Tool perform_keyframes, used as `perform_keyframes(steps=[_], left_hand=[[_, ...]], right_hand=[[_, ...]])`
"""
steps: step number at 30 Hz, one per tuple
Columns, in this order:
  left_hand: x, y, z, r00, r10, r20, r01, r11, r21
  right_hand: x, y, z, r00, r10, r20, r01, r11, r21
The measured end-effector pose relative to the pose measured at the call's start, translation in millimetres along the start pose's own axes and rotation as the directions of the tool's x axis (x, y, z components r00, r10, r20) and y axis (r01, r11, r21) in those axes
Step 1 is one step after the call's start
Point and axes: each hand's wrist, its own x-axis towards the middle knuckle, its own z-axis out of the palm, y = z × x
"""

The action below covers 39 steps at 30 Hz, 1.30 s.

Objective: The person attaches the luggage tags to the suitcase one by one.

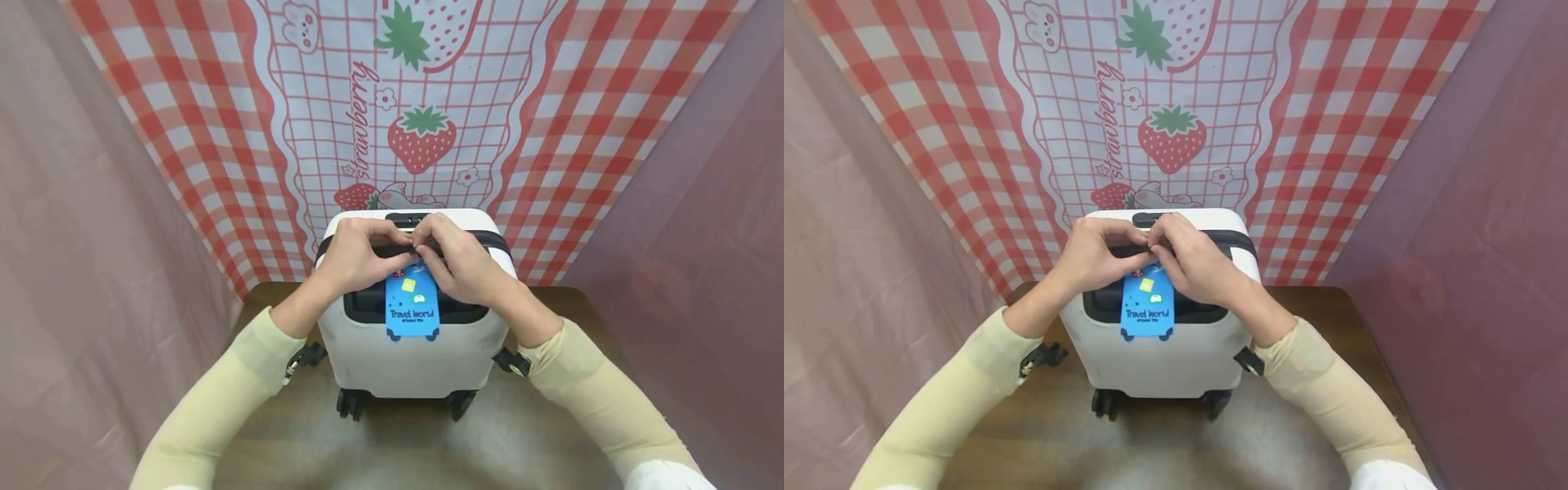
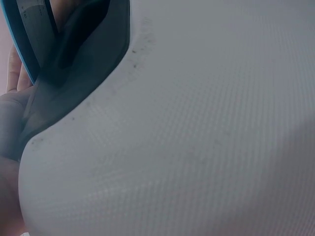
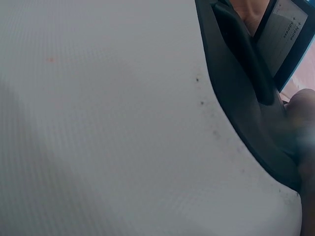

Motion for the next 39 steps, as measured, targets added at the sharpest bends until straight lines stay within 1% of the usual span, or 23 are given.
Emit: perform_keyframes(steps=[5, 11, 16, 20, 26, 30, 33, 39], left_hand=[[1.1, 0.3, -0.5, 1.000, -0.017, 0.018, 0.017, 1.000, -0.013], [4.2, 0.5, -2.3, 0.997, -0.049, 0.051, 0.050, 0.999, -0.017], [4.1, 1.3, -2.3, 0.995, -0.066, 0.072, 0.067, 0.998, -0.013], [4.6, 1.8, -1.7, 0.995, -0.067, 0.072, 0.069, 0.997, -0.021], [4.8, 2.4, -1.2, 0.995, -0.077, 0.067, 0.077, 0.997, -0.006], [4.8, 2.0, -0.6, 0.995, -0.081, 0.063, 0.081, 0.997, -0.002], [5.5, 1.6, -0.3, 0.995, -0.079, 0.059, 0.079, 0.997, 0.002], [6.9, 0.3, 0.1, 0.995, -0.080, 0.061, 0.079, 0.997, 0.013]], right_hand=[[-0.9, 0.3, -0.1, 1.000, 0.014, -0.010, -0.014, 0.999, 0.040], [0.3, 1.1, -2.0, 0.998, 0.062, -0.003, -0.061, 0.994, 0.095], [-0.2, 0.8, -3.1, 0.998, 0.057, 0.011, -0.057, 0.992, 0.116], [-0.7, 1.5, -3.4, 0.999, 0.036, -0.004, -0.035, 0.992, 0.119], [-1.9, 2.8, -3.0, 1.000, -0.001, -0.025, 0.004, 0.992, 0.127], [-2.3, 2.8, -3.3, 0.999, -0.010, -0.034, 0.014, 0.991, 0.131], [-2.5, 2.7, -3.6, 0.999, -0.005, -0.041, 0.010, 0.991, 0.133], [-2.0, 0.7, -3.6, 0.998, 0.033, -0.060, -0.023, 0.987, 0.157]])
